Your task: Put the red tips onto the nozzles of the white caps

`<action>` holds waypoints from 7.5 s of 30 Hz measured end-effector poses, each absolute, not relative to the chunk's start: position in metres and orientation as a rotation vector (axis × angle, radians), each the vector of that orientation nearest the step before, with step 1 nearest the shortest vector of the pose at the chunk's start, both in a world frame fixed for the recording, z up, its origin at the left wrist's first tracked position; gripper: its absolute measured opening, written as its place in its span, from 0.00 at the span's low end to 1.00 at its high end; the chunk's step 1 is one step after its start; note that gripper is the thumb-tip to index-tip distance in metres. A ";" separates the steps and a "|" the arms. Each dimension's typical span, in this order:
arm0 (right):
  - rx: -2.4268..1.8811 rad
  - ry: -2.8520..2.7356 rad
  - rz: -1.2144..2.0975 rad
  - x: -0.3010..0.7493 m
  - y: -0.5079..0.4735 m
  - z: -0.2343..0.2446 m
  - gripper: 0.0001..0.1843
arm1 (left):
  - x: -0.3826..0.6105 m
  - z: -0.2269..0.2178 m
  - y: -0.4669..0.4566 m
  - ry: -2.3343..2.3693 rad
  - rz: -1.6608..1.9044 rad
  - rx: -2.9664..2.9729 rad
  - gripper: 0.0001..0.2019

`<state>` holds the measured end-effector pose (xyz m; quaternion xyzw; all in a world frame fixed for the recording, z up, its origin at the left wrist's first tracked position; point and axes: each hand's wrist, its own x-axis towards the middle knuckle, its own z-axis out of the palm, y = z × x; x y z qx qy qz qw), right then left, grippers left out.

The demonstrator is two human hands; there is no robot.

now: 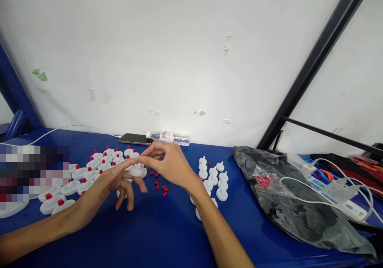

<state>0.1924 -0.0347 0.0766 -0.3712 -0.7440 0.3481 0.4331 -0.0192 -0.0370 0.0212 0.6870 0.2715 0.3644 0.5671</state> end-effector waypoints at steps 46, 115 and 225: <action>-2.287 -1.566 -0.064 0.252 -0.016 0.085 0.18 | -0.017 0.027 -0.050 0.794 0.789 1.861 0.18; -1.066 -2.019 1.086 0.214 -0.031 0.086 0.16 | -0.005 0.027 -0.047 0.906 0.913 1.620 0.31; -1.091 -2.031 1.220 0.203 -0.036 0.086 0.18 | -0.016 0.029 -0.040 0.954 1.244 1.799 0.11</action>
